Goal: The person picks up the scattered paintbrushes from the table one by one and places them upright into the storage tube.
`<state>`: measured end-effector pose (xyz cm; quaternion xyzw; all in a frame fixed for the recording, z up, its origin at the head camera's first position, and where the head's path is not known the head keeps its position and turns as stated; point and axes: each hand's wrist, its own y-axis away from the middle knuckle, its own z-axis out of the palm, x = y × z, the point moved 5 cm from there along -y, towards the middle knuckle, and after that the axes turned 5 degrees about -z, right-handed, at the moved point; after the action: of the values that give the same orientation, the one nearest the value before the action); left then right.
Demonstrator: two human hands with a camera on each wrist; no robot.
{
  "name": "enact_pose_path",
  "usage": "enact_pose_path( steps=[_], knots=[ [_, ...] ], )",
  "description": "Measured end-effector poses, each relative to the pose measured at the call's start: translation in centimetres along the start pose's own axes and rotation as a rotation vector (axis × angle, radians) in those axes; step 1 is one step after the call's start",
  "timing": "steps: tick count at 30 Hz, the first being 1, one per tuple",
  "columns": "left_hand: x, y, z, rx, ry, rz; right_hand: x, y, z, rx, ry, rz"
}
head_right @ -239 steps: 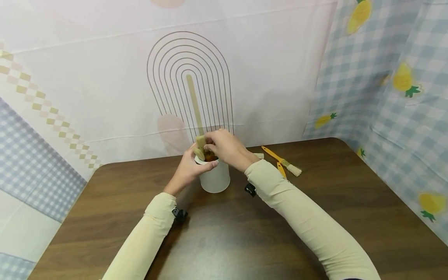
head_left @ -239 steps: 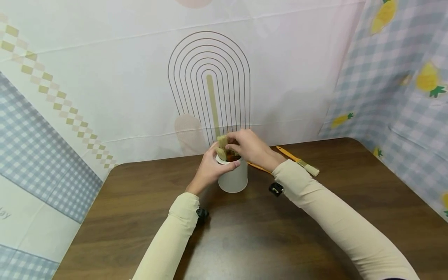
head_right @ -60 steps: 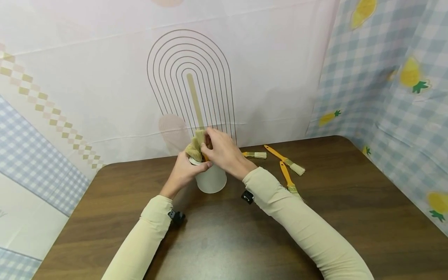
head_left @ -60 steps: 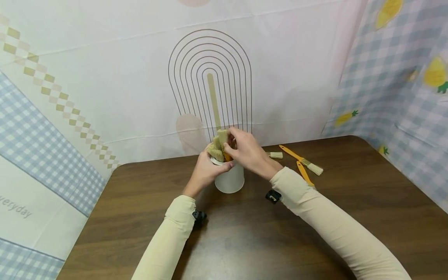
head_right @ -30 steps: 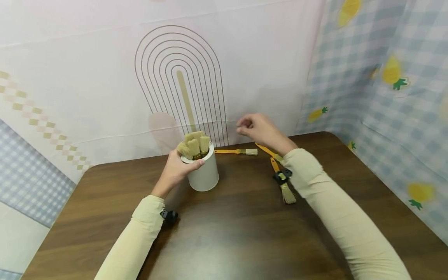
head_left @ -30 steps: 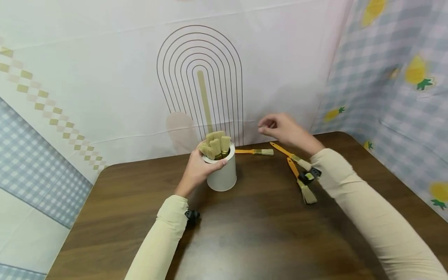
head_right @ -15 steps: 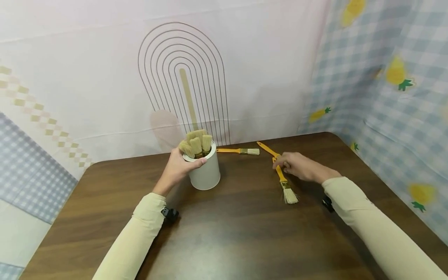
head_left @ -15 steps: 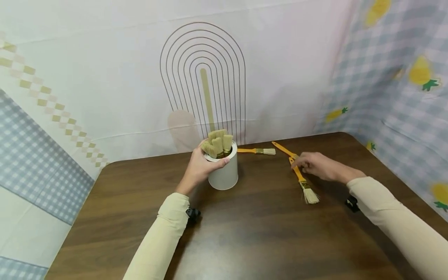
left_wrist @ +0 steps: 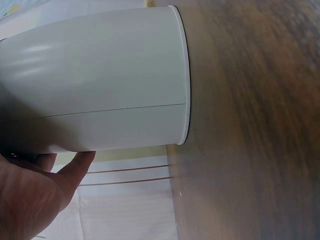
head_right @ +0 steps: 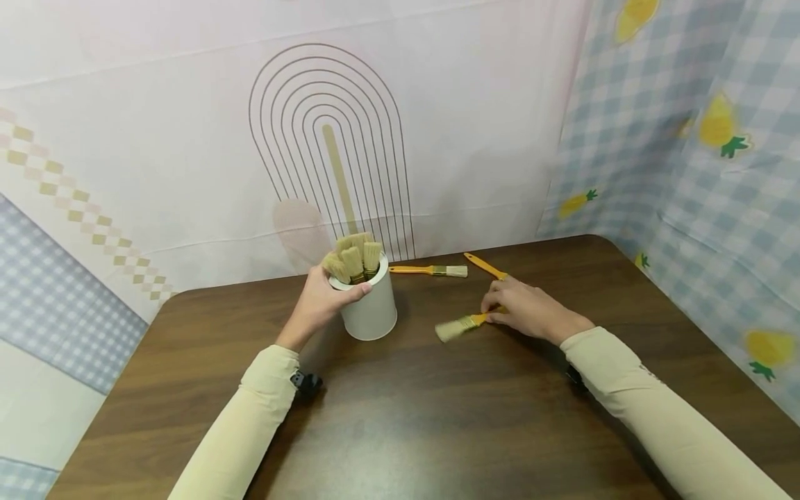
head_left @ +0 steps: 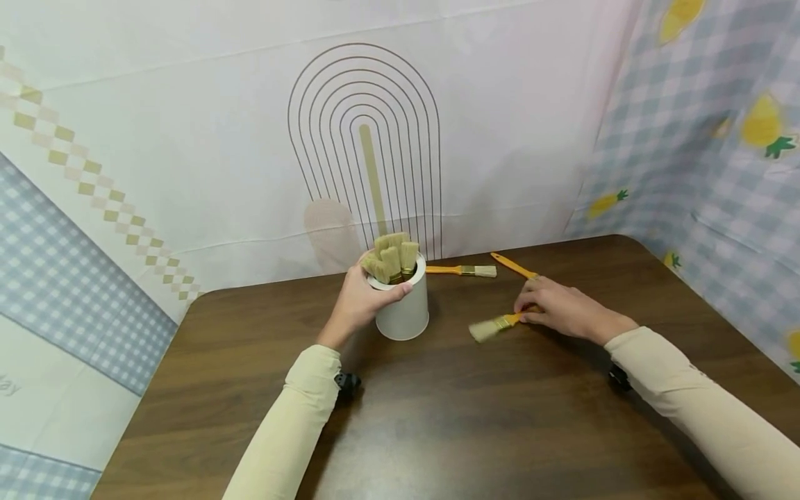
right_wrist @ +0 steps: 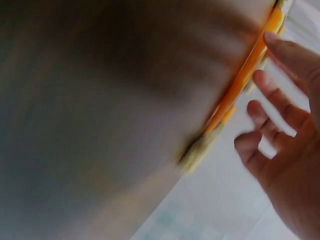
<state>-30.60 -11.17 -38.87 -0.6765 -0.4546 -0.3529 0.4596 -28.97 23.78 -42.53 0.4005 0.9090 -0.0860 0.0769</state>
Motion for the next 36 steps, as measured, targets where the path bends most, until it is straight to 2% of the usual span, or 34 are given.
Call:
enact_pose_path(
  steps=[3, 7, 13, 21, 27, 29, 36],
  knots=[
    [-0.1, 0.0, -0.2, 0.005, 0.000, -0.006, -0.8, -0.7, 0.3, -0.006, -0.025, 0.055],
    [-0.1, 0.0, -0.4, 0.013, 0.004, -0.010, -1.9, -1.5, 0.6, -0.012, -0.109, 0.110],
    [-0.3, 0.1, -0.7, 0.012, 0.013, -0.015, -2.8, -2.0, 1.1, -0.012, -0.212, 0.195],
    [-0.2, 0.1, -0.5, 0.001, 0.024, -0.011, -2.2, -1.5, 0.1, 0.064, -0.394, 0.289],
    [-0.3, 0.1, -0.3, 0.003, 0.010, -0.013, -1.8, -0.7, 0.4, 0.002, -0.511, 0.351],
    [-0.3, 0.0, -0.2, 0.005, 0.003, -0.014, -1.9, -0.6, 0.6, -0.010, -0.518, 0.351],
    [-0.2, -0.1, 0.0, -0.001, 0.000, -0.002, -2.1, -1.0, 0.5, 0.045, -0.400, 0.326]
  ],
)
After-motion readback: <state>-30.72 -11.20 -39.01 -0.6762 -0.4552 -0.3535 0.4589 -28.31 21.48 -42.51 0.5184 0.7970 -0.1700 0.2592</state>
